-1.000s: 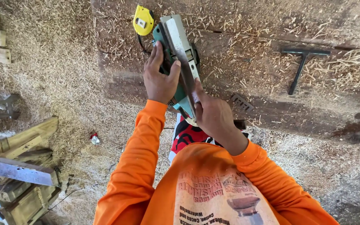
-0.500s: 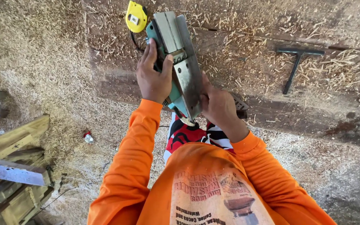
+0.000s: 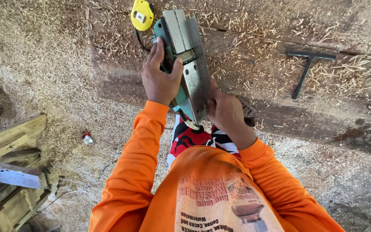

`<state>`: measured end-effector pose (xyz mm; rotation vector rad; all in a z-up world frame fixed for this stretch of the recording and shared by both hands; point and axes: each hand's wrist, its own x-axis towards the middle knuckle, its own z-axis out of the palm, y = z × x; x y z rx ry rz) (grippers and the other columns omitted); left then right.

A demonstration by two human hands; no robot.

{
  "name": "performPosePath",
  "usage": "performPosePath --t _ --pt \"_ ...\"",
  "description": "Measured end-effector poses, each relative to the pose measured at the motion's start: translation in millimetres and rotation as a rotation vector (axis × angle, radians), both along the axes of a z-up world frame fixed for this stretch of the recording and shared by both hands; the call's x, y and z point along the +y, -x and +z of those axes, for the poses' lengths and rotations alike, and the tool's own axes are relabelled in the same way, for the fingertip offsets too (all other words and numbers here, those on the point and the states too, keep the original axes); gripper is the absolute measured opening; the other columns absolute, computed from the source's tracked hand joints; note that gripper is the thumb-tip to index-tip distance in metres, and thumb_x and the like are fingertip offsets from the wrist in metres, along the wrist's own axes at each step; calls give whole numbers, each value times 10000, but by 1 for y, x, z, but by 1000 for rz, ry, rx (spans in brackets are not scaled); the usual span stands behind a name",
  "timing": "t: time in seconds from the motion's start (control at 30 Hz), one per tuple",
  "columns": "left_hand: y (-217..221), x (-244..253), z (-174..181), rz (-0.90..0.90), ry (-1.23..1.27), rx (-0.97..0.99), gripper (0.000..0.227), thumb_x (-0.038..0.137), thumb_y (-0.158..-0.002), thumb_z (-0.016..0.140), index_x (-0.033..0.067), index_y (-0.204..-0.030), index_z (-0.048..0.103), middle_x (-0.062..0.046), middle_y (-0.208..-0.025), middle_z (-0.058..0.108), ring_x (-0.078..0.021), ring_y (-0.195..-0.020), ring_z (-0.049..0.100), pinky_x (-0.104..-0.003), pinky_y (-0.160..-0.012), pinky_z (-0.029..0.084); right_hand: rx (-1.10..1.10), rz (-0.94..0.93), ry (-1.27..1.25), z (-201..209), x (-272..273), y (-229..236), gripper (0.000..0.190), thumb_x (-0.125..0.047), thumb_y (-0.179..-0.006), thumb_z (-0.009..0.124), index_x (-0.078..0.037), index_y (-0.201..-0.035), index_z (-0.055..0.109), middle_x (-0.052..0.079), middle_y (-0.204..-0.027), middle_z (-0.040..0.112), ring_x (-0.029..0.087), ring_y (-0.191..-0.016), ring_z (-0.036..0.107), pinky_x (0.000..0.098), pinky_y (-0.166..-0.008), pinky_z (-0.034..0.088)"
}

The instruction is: Adjusting the blade or components of an electric wood planer using a wrench and a ruler.

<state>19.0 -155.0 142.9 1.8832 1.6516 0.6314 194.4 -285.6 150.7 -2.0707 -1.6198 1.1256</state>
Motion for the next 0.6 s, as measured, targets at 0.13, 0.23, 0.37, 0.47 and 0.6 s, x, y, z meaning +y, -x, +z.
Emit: performPosePath --t 0.13,0.23,0.37,0.47,0.6 --pt "-1 1 5 3 28 6 704 265 -875 754 13 -1497 543 -219 -1475 621 -353 -1317 626 -443 -1142 470 7 -7 -31 -4 -3 1 741 -145 -878 660 -33 -1563 400 195 -616 630 415 -555 642 530 -561 508" --pt "-1 1 8 -13 16 1 723 258 -858 762 -2 -1493 537 -236 -1464 613 -365 -1327 616 -446 -1137 463 17 -9 -34 -9 -5 -1 721 -142 -880 663 -18 -1543 409 195 -622 639 416 -559 644 533 -557 505" --pt "-2 2 14 -40 14 -24 732 266 -866 769 -23 -1493 526 -255 -1456 603 -382 -1327 605 -445 -1131 464 65 -101 -146 -26 -2 -17 421 -126 -924 669 -14 -1282 478 179 -727 683 407 -616 663 521 -568 511" --pt "-1 3 12 -35 25 -6 703 264 -897 756 -24 -1496 528 -256 -1453 605 -387 -1317 616 -441 -1123 472 118 -236 -194 -42 23 -31 283 -115 -967 668 -17 -1145 472 179 -791 695 354 -624 669 466 -535 530" --pt "-1 1 7 -42 -24 17 652 250 -945 757 -36 -1489 540 -261 -1463 612 -400 -1320 626 -460 -1134 466 286 -451 -319 -43 54 -44 206 -75 -1037 632 -20 -1120 452 153 -922 704 189 -668 688 316 -534 601"
